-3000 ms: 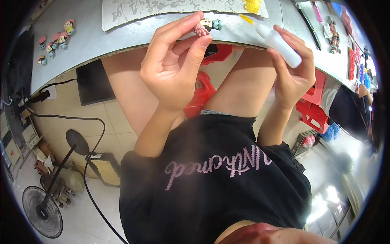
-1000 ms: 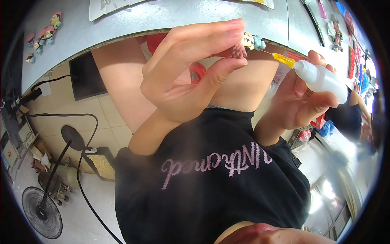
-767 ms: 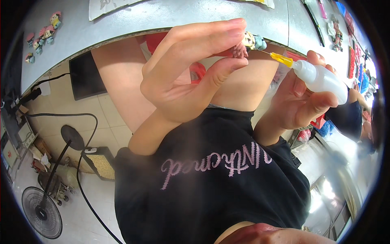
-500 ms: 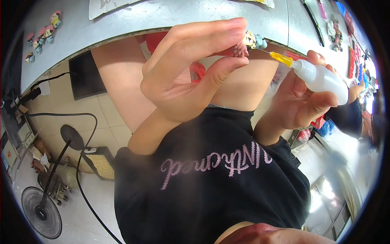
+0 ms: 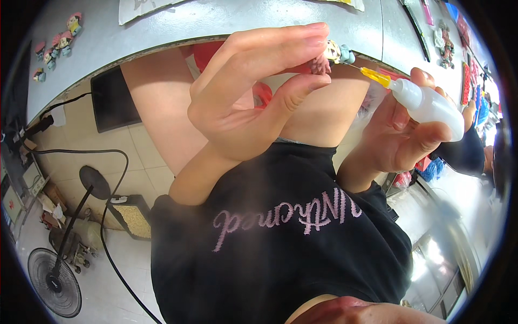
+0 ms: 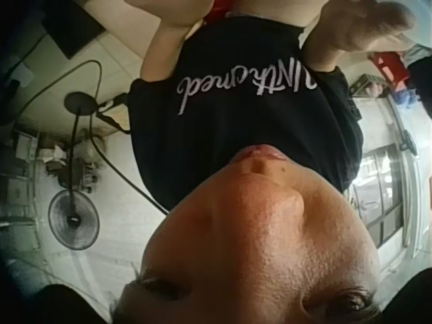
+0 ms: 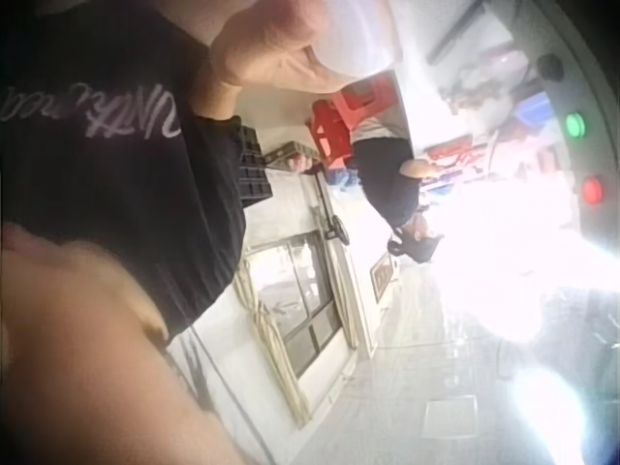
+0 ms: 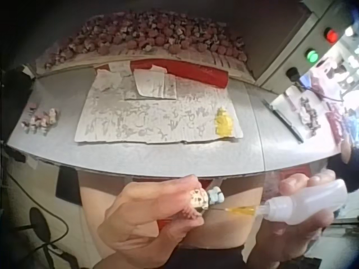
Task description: The person applies glue to miniature figurine parts using a squeeze bottle, fits and presses the pieces together by hand, and wipes the figurine with a cloth.
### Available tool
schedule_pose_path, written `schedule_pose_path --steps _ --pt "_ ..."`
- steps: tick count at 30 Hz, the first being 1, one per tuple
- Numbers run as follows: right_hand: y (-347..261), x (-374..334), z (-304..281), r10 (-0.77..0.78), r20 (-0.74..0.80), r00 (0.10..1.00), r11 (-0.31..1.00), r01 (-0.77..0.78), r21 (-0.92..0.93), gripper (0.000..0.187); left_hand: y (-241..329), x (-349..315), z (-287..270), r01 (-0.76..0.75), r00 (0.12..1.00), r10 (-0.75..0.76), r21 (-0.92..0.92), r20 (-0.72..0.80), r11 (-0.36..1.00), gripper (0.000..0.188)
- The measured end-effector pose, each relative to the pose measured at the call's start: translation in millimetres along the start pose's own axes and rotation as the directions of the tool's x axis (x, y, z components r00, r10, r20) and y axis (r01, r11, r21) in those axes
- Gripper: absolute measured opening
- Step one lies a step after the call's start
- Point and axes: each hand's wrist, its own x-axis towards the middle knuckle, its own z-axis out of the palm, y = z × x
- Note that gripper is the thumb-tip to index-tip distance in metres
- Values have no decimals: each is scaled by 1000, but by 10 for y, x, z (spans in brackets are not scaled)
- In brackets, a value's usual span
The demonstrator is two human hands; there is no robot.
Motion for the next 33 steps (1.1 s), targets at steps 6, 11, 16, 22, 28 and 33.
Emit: schedule_pose_path --steps 6,11,16,22,28,33 --pt "23 2 -2 -4 31 1000 998 1 70 45 -4 -13 -6 5 1000 -5 2 -2 1000 33" --pt "17 4 -60 38 39 999 998 -39 39 44 -21 -7 10 -19 1000 19 14 -15 1000 33" --pt "51 13 -56 -36 136 990 982 9 189 44 -29 -15 20 -24 1000 24 18 -11 1000 34" --pt "24 20 -90 14 183 983 991 -39 131 40 -33 -25 7 -29 1000 29 55 7 998 35" --pt "8 -3 -6 23 -3 1000 999 -23 42 46 -30 -9 13 -39 999 39 39 13 998 35" --pt "-2 -2 22 43 -30 999 999 -43 -16 47 -26 -22 10 -26 1000 26 43 12 999 35"
